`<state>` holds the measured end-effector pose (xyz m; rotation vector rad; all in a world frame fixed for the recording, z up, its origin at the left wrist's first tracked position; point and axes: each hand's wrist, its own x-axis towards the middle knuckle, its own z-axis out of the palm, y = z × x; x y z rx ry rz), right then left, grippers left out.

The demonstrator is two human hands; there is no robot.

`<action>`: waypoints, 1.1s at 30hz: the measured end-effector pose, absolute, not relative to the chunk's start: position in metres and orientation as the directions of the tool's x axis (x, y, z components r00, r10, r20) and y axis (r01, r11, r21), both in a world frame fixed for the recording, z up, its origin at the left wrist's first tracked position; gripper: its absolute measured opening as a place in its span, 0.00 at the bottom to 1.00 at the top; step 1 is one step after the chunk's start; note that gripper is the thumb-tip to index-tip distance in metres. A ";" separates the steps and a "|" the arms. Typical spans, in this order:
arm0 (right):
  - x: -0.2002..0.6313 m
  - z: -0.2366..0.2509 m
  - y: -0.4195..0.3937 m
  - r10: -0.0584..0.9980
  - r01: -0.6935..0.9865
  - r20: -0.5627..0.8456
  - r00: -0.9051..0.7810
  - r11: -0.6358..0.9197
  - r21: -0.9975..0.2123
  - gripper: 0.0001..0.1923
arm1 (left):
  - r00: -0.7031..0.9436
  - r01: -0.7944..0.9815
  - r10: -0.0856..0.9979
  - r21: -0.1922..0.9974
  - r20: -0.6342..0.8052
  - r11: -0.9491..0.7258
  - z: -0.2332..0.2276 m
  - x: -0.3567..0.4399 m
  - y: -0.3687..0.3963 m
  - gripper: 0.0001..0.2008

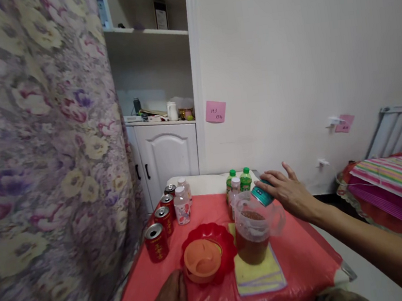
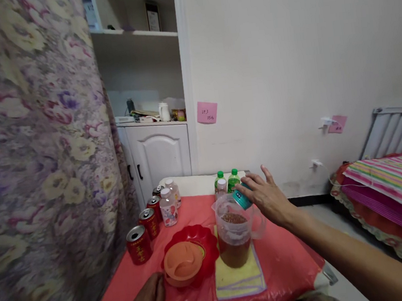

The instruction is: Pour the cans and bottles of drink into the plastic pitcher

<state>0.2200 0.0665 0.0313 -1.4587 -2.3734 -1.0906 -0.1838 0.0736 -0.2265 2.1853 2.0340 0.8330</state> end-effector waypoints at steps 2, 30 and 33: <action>0.220 0.030 0.067 0.710 0.823 0.475 -0.520 0.266 0.502 0.28 | -0.001 0.914 0.936 0.380 0.353 -0.142 -0.226 -0.184 0.073 0.19; 0.223 0.021 0.067 0.720 0.827 0.460 -0.520 0.289 0.483 0.32 | -0.029 0.907 0.929 0.400 0.370 -0.131 -0.223 -0.181 0.069 0.15; 0.223 0.019 0.066 0.719 0.838 0.474 -0.508 0.284 0.467 0.32 | -0.030 0.908 0.929 0.398 0.369 -0.129 -0.222 -0.181 0.068 0.15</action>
